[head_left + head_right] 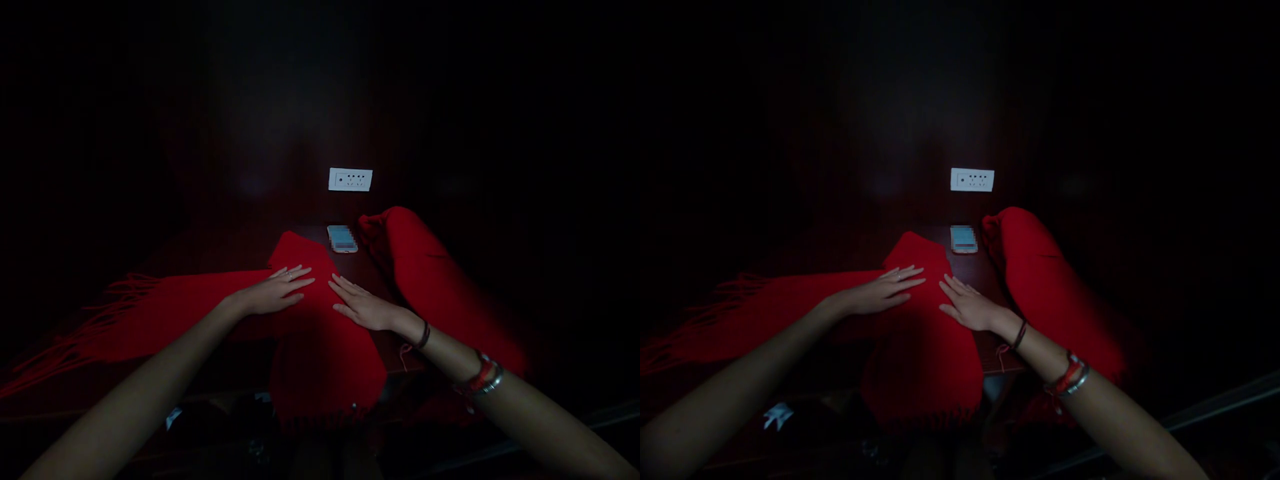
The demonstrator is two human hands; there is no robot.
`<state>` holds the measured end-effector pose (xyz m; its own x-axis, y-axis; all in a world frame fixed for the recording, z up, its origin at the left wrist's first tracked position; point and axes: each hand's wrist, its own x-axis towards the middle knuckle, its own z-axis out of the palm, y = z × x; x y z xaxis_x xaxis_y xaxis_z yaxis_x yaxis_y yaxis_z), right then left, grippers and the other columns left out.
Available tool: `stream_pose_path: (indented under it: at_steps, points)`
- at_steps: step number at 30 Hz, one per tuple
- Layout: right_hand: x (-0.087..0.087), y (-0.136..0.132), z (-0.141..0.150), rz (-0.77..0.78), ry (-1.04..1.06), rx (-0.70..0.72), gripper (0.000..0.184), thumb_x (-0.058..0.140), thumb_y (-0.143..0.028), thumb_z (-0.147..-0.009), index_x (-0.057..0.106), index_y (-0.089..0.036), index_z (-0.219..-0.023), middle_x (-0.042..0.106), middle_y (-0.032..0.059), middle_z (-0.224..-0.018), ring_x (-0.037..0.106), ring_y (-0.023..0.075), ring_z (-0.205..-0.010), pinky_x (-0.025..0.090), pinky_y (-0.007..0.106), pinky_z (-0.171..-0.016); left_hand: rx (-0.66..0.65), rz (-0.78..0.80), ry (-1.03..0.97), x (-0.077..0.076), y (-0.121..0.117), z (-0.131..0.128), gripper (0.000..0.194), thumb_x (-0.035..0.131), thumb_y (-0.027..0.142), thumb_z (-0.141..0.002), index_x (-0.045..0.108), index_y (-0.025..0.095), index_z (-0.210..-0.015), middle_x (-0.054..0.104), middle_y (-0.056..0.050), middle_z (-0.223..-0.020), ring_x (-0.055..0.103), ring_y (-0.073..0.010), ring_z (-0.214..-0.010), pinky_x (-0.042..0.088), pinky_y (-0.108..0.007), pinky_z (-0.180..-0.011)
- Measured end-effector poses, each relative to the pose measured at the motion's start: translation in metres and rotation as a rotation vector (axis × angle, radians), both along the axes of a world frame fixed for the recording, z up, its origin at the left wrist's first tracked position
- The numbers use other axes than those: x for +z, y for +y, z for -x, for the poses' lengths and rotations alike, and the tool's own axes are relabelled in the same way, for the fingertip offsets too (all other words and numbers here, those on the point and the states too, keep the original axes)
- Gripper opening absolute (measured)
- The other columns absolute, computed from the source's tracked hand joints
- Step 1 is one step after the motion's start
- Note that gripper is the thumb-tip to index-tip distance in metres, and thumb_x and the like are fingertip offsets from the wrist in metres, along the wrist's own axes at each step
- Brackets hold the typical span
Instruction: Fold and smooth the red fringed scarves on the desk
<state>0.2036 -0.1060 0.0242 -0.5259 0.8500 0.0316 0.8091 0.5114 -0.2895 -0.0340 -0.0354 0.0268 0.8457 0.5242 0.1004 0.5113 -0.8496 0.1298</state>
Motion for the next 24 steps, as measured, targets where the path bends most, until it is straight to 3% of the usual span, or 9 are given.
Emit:
stream_pose_path:
  at_steps: [4, 8, 12, 16, 20, 24]
  points:
    - [0.001, -0.020, -0.009, -0.012, 0.000, 0.003, 0.056, 0.023, -0.044, -0.081, 0.014, -0.015, -0.129, 0.013, 0.0050, -0.134, 0.009, 0.0165, -0.122, 0.014, 0.033, -0.100, 0.013, 0.047, 0.081, -0.002, -0.010, -0.003, 0.055, 0.032, 0.049, -0.078, 0.017, 0.028, -0.127, 0.012, -0.001, -0.135, 0.007, -0.0204, -0.122, 0.008, -0.039, -0.096]
    - [0.003, -0.036, -0.005, -0.056, 0.036, 0.014, 0.052, 0.026, -0.042, -0.081, 0.022, -0.016, -0.127, 0.020, 0.0046, -0.132, 0.013, 0.0162, -0.121, 0.015, 0.032, -0.099, 0.030, -0.017, 0.029, -0.004, -0.019, -0.002, 0.044, 0.025, 0.042, -0.083, 0.023, 0.029, -0.125, 0.014, 0.002, -0.134, 0.006, -0.0178, -0.122, 0.005, -0.037, -0.097]
    - [-0.001, -0.046, 0.002, -0.030, -0.014, -0.026, 0.059, 0.028, -0.047, -0.079, 0.014, -0.019, -0.128, 0.014, 0.0039, -0.134, 0.009, 0.0190, -0.122, 0.014, 0.040, -0.098, -0.011, 0.043, 0.024, -0.003, -0.036, 0.004, 0.046, 0.029, 0.044, -0.081, 0.021, 0.032, -0.125, 0.015, 0.004, -0.134, 0.006, -0.0184, -0.122, 0.003, -0.039, -0.097]
    - [-0.007, -0.031, -0.002, -0.015, -0.026, -0.025, 0.053, 0.027, -0.039, -0.081, 0.012, -0.020, -0.128, 0.011, 0.0025, -0.134, 0.009, 0.0172, -0.122, 0.016, 0.040, -0.097, 0.015, 0.045, 0.039, -0.006, -0.037, 0.011, 0.064, 0.040, 0.054, -0.071, 0.017, 0.030, -0.127, 0.013, 0.001, -0.135, 0.003, -0.0221, -0.122, 0.004, -0.041, -0.096]
    - [-0.003, -0.010, -0.007, -0.044, 0.008, -0.012, 0.048, 0.031, -0.021, -0.079, 0.022, -0.017, -0.126, 0.018, 0.0027, -0.133, 0.018, 0.0125, -0.120, 0.017, 0.031, -0.099, 0.077, -0.009, 0.005, -0.007, -0.029, 0.015, 0.059, 0.038, 0.051, -0.074, 0.021, 0.029, -0.126, 0.011, 0.000, -0.135, 0.004, -0.0228, -0.122, 0.008, -0.041, -0.096]
    - [0.007, -0.004, -0.009, -0.033, 0.042, 0.036, 0.050, 0.036, -0.009, -0.072, 0.034, -0.017, -0.121, 0.026, 0.0014, -0.129, 0.025, 0.0115, -0.117, 0.020, 0.027, -0.098, 0.028, -0.033, -0.027, -0.003, -0.036, 0.020, 0.049, 0.039, 0.036, -0.078, 0.024, 0.030, -0.125, 0.013, 0.001, -0.135, 0.007, -0.0210, -0.121, 0.013, -0.039, -0.096]
